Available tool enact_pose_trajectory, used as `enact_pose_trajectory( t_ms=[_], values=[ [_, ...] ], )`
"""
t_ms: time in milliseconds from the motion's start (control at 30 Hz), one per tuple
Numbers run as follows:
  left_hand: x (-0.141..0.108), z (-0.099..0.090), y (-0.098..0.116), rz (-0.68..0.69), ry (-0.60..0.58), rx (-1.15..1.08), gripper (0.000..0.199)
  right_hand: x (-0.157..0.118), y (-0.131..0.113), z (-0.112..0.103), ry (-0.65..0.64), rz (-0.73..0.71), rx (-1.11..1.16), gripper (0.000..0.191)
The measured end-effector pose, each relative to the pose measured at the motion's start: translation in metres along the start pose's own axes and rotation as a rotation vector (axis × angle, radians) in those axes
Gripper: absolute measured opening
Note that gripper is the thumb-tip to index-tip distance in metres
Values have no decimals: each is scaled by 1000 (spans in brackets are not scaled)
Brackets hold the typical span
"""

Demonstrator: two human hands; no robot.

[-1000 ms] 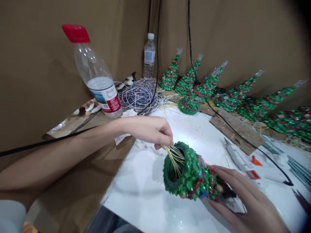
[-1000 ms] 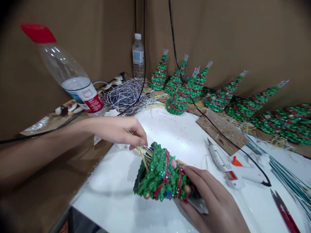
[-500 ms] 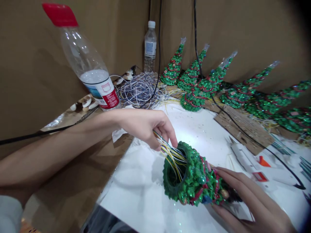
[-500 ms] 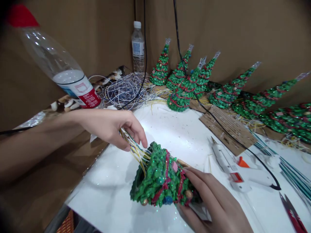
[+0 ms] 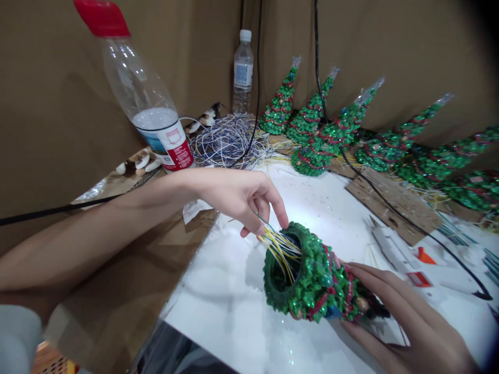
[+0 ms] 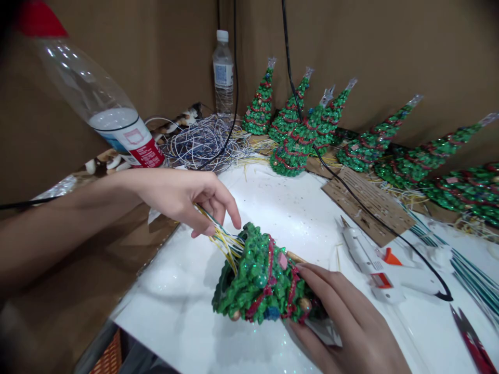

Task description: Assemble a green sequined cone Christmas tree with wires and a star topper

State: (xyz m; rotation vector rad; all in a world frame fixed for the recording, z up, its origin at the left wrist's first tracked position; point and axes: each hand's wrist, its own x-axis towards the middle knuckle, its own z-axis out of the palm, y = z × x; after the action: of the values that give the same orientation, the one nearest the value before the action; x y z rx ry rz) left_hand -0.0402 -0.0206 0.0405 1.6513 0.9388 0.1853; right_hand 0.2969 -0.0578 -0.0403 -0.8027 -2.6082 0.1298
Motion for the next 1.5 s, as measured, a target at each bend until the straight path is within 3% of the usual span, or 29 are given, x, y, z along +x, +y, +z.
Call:
enact_pose_trajectory(
  t_ms=[467,733,1033,1500],
  values=[
    [-3,1,3,16,-40,-25,40,1,-1,0,-8,5,-14,56],
    [-2,4,3,10,27,98,46,-2,0,1,-19,10,-16,55],
    [-3,3,5,1,3,-6,42,-4,3,2,-6,29,-6,57],
    [0,0,-2,87,-57,-36,44,3,3,2,1,-71,-12,56]
  ],
)
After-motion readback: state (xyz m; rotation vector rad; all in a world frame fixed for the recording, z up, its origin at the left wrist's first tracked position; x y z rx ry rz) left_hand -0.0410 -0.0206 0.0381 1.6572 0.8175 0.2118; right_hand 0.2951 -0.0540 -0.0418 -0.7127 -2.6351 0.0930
